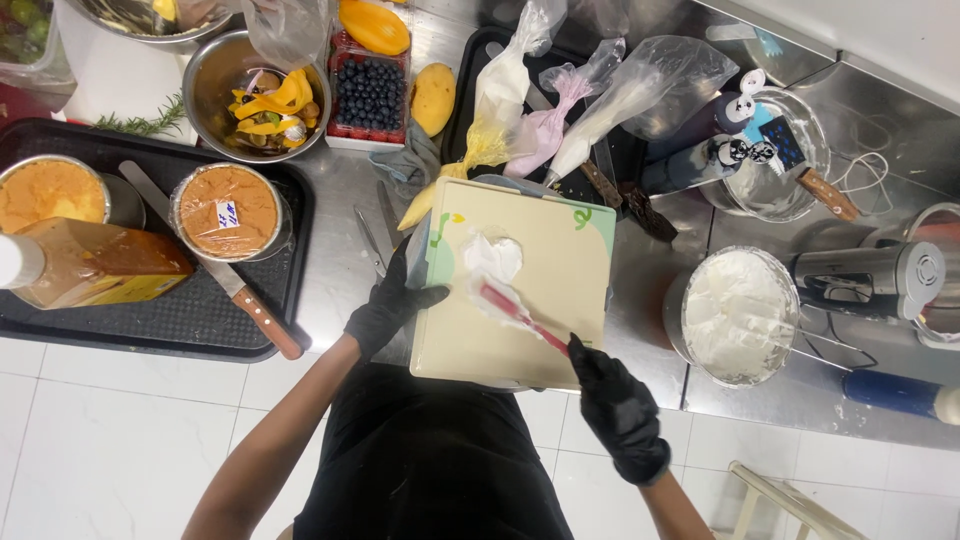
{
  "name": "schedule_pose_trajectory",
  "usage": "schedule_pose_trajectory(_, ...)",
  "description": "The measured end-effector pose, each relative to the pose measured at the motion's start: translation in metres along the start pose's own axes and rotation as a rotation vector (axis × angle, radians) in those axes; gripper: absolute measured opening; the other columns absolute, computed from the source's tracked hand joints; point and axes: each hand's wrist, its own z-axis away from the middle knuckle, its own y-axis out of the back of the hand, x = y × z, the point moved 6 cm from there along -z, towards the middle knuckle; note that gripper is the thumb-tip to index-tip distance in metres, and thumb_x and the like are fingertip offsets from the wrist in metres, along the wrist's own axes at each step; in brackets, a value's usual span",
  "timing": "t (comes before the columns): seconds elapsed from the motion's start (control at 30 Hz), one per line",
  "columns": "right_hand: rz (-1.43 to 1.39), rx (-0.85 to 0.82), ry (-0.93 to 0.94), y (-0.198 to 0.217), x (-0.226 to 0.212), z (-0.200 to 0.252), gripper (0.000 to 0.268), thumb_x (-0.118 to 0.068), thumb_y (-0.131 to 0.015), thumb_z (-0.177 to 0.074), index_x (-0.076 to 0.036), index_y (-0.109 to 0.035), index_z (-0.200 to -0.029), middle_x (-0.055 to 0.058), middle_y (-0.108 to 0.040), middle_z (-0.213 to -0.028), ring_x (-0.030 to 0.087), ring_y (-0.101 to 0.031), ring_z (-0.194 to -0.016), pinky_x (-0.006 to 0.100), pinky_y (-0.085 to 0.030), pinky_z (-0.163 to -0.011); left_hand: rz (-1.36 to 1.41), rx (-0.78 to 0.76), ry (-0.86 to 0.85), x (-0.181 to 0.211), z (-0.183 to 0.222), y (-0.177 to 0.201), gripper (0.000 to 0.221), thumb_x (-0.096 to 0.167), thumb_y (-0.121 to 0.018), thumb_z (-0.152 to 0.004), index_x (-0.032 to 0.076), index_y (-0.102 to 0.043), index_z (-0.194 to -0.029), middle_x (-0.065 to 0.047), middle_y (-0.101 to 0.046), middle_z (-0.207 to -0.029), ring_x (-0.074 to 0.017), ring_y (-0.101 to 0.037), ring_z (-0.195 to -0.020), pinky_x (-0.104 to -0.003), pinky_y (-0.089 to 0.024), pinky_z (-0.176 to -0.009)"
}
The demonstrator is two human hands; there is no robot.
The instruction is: The recorder is preparing cakes by mixing ingredients and slicing a sponge cake.
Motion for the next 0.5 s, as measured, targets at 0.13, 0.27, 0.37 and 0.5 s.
schedule_pose_trajectory(0.13,0.265,0.051,0.142,0.023,0.004,-0.009,0.053,0.003,-0.062,-0.092,-0.010,-0.060,-0.144,0.010,-0.071,-0.102,0.024,-0.066,-0.072,0.036,-0.055,-0.060,0.096,-0.020,-0.074,0.017,0.003,0.002,0.116,0.040,-0.083,-0.070,0.014,-0.018,-0.162,-0.017,-0.046,-0.154,-0.0309,-0.044,-0.143,-0.040,-0.037,-0.115)
schedule_pose_trajectory(0.27,0.211,0.084,0.044,0.012,0.011,-0.013,0.061,-0.001,-0.060,-0.088,-0.011,-0.054,-0.148,0.015,-0.069,-0.120,0.028,-0.068,-0.083,0.037,-0.056,-0.065,0.210,-0.090,-0.071,0.039,0.015,0.004,0.114,0.039,-0.081,-0.073,0.014,-0.016,-0.163,-0.015,-0.045,-0.156,-0.0285,-0.043,-0.145,-0.039,-0.038,-0.115)
schedule_pose_trajectory(0.37,0.083,-0.011,-0.006,-0.011,0.019,0.009,0.065,-0.003,-0.061,-0.086,-0.013,-0.052,-0.150,0.009,-0.067,-0.109,0.028,-0.068,-0.084,0.037,-0.056,-0.067,0.229,-0.121,-0.077,0.038,0.012,0.006,0.114,0.040,-0.081,-0.073,0.014,-0.016,-0.163,-0.014,-0.044,-0.157,-0.0281,-0.042,-0.145,-0.039,-0.037,-0.116)
schedule_pose_trajectory(0.5,0.065,-0.079,-0.056,-0.016,0.016,0.026,0.064,0.000,-0.058,-0.087,-0.019,-0.055,-0.148,0.008,-0.068,-0.109,0.025,-0.069,-0.086,0.037,-0.059,-0.071,0.189,-0.139,-0.094,0.026,0.000,0.005,0.117,0.040,-0.083,-0.070,0.014,-0.015,-0.162,-0.015,-0.042,-0.157,-0.0288,-0.040,-0.145,-0.039,-0.037,-0.116)
